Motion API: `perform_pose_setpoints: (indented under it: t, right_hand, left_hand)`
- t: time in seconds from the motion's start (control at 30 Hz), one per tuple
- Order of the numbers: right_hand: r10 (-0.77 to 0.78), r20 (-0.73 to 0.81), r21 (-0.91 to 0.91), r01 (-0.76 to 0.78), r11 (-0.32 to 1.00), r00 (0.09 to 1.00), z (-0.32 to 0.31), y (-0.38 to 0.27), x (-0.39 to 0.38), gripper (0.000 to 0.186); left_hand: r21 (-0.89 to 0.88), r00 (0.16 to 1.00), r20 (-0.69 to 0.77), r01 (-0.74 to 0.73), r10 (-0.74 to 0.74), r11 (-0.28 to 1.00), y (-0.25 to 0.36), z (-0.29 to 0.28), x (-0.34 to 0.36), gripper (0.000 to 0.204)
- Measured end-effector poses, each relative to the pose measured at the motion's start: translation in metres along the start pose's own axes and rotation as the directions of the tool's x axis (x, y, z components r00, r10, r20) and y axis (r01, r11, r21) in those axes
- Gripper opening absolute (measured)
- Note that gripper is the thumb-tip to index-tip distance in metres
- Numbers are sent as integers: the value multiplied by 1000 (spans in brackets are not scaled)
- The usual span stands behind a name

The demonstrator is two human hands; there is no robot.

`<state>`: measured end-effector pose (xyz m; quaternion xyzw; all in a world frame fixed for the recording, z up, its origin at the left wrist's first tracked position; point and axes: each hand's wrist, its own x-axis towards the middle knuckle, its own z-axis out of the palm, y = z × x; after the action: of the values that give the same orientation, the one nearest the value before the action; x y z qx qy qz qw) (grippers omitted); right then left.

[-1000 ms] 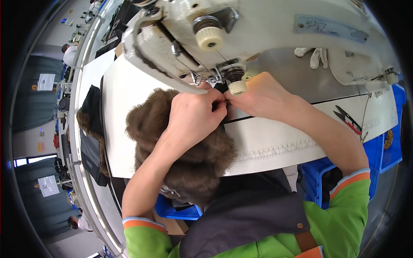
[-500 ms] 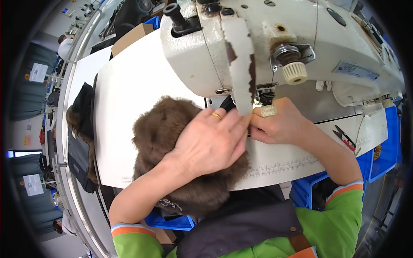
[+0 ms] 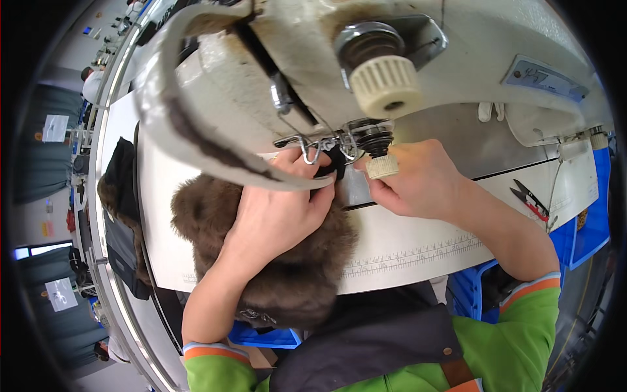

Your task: Sewing a fur hat using an industrial sewing machine.

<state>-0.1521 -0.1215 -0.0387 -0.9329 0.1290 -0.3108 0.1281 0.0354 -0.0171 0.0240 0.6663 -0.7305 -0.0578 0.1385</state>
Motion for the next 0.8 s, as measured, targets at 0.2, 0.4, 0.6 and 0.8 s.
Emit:
perform_pose_setpoints:
  t: [0.2, 0.4, 0.6, 0.8]
  right_hand:
    - [-46, 85, -74, 52, 996, 995, 1, -6, 0, 10]
    - [-8, 221, -135, 38, 990, 975, 2, -12, 4, 13]
    - [-33, 196, -137, 60, 989, 980, 5, -14, 6, 10]
    - [-67, 198, -68, 82, 994, 978, 9, -9, 5, 11]
  left_hand:
    - [-34, 997, 35, 64, -63, 997, 1, -2, 2, 16]
    - [-81, 992, -69, 100, -105, 992, -2, 10, 0, 13]
    - [107, 956, -292, 47, -14, 993, 1, 16, 1, 17]
    - [129, 974, -69, 224, -217, 966, 7, -6, 0, 21]
